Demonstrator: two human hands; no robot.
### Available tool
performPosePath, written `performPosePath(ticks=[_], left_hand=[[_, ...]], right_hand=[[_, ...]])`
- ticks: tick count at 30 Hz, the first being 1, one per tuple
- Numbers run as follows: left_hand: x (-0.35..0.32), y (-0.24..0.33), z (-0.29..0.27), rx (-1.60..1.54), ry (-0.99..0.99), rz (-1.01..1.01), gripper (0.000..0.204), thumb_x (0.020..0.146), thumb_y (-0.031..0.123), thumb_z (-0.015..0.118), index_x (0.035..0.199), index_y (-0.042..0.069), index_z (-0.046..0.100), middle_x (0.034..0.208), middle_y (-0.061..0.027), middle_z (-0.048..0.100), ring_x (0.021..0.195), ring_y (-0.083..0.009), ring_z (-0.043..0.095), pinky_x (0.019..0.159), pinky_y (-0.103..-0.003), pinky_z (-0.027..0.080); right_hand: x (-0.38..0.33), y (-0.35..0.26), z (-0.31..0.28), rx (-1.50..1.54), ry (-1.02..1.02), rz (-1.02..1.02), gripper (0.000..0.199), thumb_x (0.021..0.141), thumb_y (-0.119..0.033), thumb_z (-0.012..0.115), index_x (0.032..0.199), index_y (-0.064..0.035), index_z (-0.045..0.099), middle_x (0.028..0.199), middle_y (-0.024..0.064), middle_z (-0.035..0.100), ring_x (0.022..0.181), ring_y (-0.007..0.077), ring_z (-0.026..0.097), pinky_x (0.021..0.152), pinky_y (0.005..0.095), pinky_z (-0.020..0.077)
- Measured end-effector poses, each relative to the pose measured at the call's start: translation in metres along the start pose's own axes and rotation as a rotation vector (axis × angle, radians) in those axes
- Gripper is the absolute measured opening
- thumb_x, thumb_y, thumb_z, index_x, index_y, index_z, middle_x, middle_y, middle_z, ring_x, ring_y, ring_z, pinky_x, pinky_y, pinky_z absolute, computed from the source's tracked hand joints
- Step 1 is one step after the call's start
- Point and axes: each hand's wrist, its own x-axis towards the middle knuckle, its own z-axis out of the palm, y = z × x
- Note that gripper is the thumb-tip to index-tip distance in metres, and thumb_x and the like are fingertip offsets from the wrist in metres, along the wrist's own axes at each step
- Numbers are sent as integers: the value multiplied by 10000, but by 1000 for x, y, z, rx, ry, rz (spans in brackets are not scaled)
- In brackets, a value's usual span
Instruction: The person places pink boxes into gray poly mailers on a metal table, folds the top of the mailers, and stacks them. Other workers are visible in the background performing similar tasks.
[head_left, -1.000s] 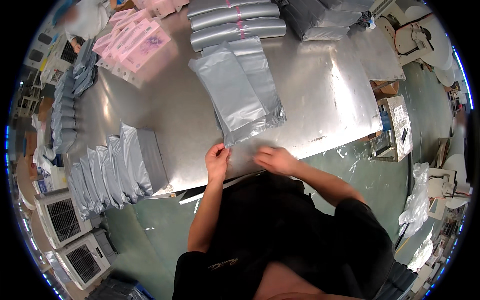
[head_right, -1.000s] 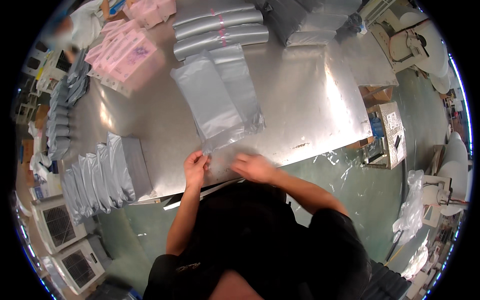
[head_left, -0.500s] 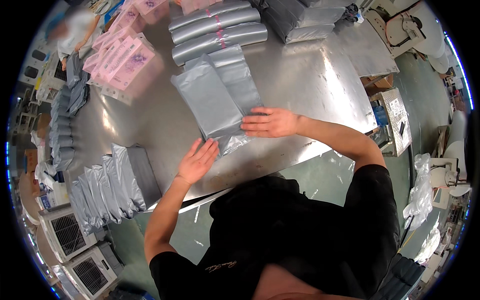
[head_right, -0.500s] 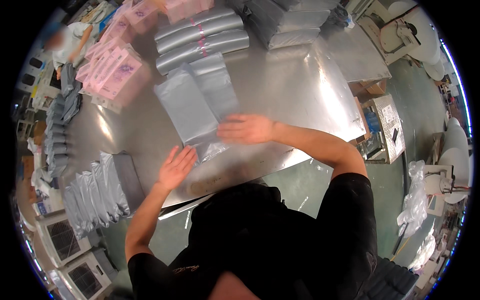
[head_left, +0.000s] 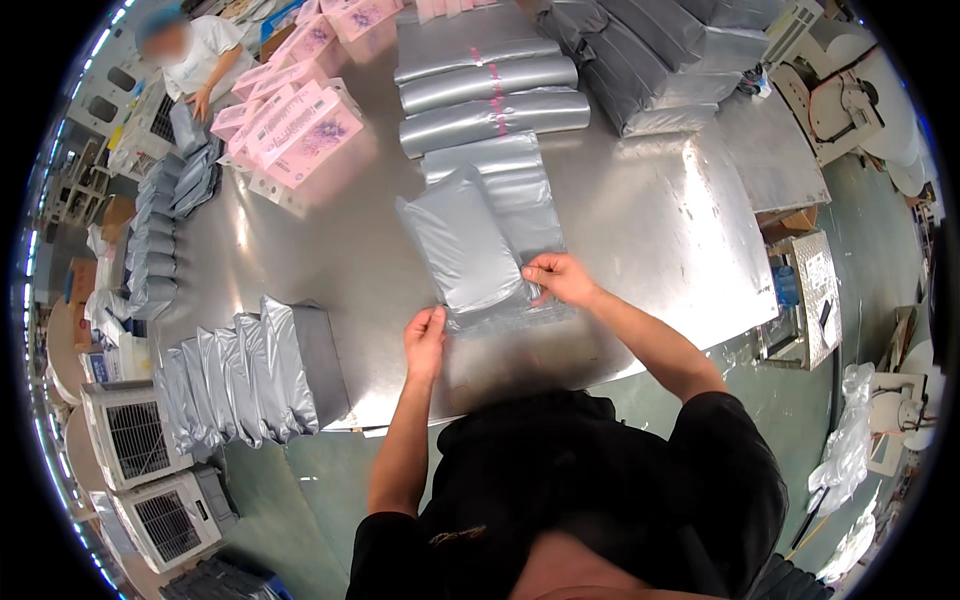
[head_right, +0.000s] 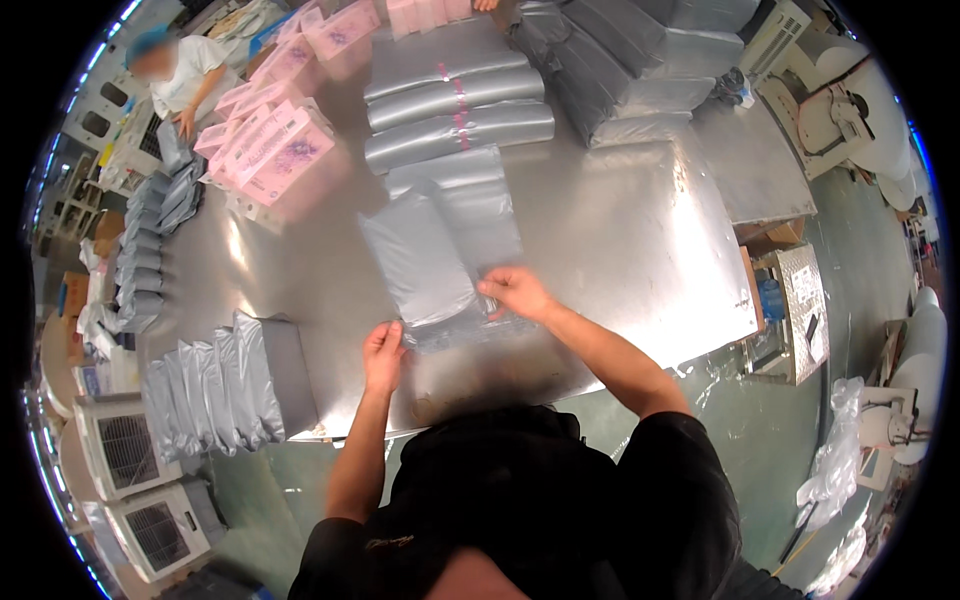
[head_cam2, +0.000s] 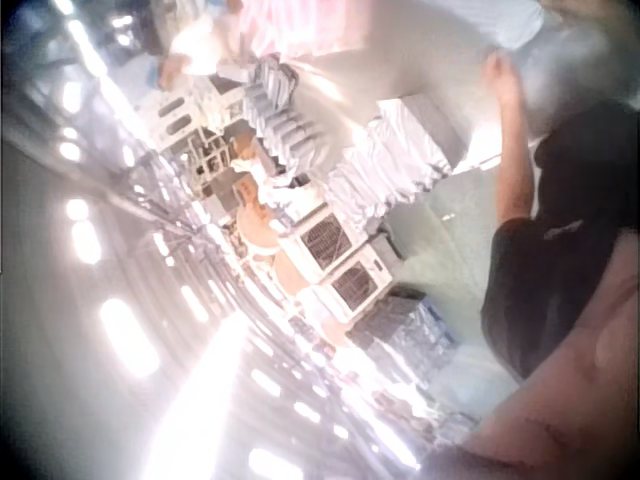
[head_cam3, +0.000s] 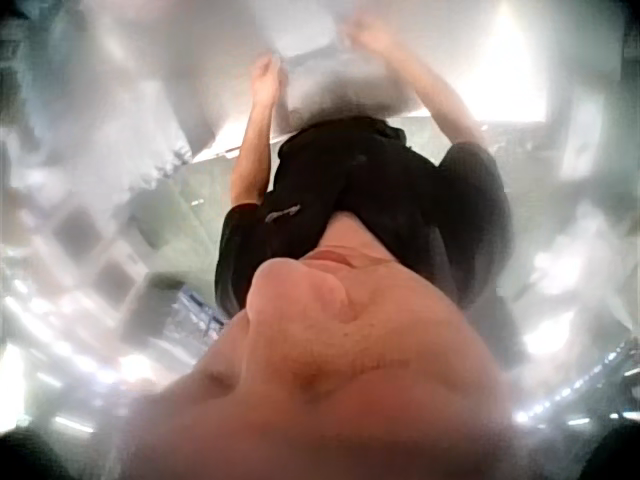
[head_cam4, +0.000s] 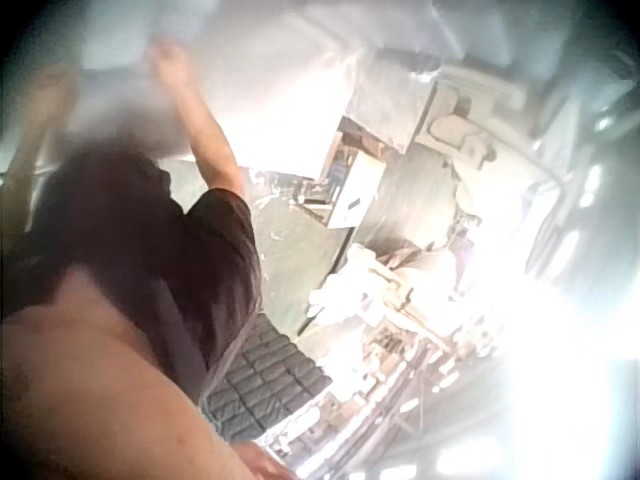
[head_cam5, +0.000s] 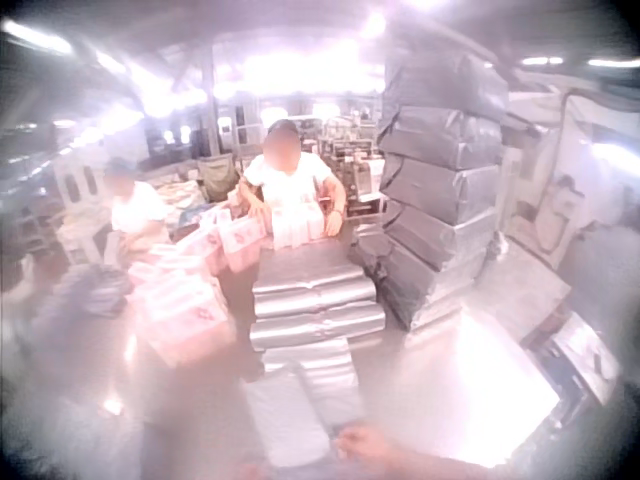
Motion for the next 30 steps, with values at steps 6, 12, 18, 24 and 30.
performPosePath(ticks=[6,12,18,24,30], left_hand=[[5,11,-4,-41,-142,-146,370,999,248,714,1276,86,529,1148,-17,604,884,-101,576,727,-294,521],[-74,26,-46,-460,-206,-182,450,1043,287,629,1412,78,479,1329,-82,602,1241,-218,582,948,-451,562],[-153,-57,-131,-1090,172,-334,345,1103,307,431,1223,39,612,1250,-137,695,1081,-249,705,903,-370,604],[-172,10,-114,-708,241,-192,340,1064,252,576,1331,41,573,1297,-189,667,1015,-304,723,827,-407,616],[-121,20,-128,-690,233,29,448,1057,241,600,1454,55,510,1331,-193,652,1021,-295,720,842,-415,601]], right_hand=[[3,-12,0,-132,54,138,706,887,-344,817,1416,7,509,1070,100,599,850,141,608,594,319,613],[-2,-21,68,15,-298,94,1186,804,-396,881,1663,-103,117,1382,230,529,1062,258,606,785,349,529],[22,-10,304,-589,-422,-439,1273,774,-457,881,1660,-114,34,1571,396,297,1474,502,338,1171,536,356],[60,-55,315,-99,-858,124,720,1010,-195,658,1634,-200,298,1452,217,547,1104,238,689,888,331,594],[281,-133,212,-973,-25,-613,497,962,-205,688,1424,-65,570,1114,133,748,1027,269,716,882,370,567]])
